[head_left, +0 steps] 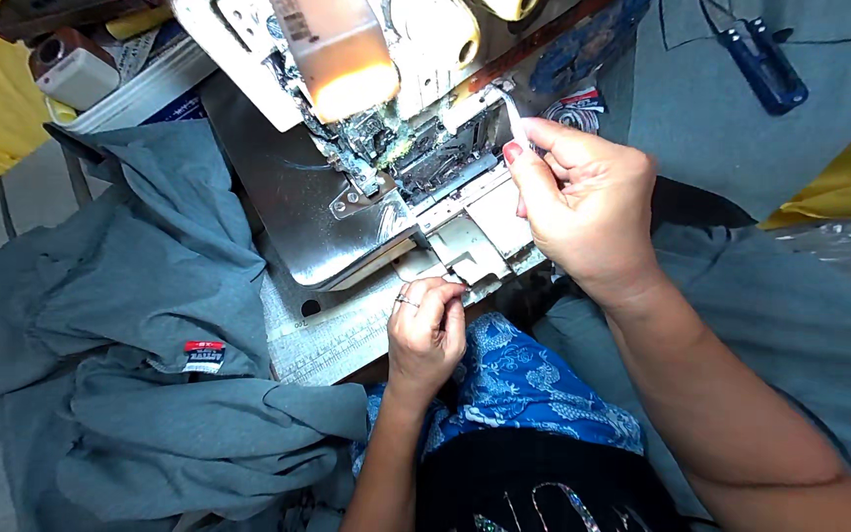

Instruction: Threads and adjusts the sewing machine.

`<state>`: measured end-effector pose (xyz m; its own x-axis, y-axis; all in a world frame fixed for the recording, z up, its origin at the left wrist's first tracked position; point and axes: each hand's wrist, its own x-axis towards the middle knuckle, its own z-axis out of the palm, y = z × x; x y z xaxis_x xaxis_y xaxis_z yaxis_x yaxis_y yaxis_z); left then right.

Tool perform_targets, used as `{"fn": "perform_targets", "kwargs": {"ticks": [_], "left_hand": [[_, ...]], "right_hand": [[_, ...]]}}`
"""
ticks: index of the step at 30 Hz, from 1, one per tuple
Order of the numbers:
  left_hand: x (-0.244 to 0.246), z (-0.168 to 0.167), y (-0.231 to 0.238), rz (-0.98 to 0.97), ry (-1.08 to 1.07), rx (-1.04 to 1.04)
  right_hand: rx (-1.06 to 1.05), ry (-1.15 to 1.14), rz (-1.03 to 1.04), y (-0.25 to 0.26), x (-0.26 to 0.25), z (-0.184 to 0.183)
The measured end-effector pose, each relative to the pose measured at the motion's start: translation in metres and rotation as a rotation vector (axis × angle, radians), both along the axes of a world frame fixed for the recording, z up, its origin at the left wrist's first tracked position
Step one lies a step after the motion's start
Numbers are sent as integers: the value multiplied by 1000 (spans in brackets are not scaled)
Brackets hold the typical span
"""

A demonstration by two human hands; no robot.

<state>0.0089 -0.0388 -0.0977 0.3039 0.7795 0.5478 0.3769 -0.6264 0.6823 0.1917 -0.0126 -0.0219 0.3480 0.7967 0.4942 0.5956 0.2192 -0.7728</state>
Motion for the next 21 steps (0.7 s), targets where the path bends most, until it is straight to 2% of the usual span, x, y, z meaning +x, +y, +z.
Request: {"fn": "perform_targets", "kwargs": {"ticks": [8,21], "left_hand": [[0,0,0,0,22,16],[-1,0,0,0,49,33]], "right_hand": [[30,-249,-102,-1,-2,-1],[-22,-333,-114,-4,-4,-2]]}}
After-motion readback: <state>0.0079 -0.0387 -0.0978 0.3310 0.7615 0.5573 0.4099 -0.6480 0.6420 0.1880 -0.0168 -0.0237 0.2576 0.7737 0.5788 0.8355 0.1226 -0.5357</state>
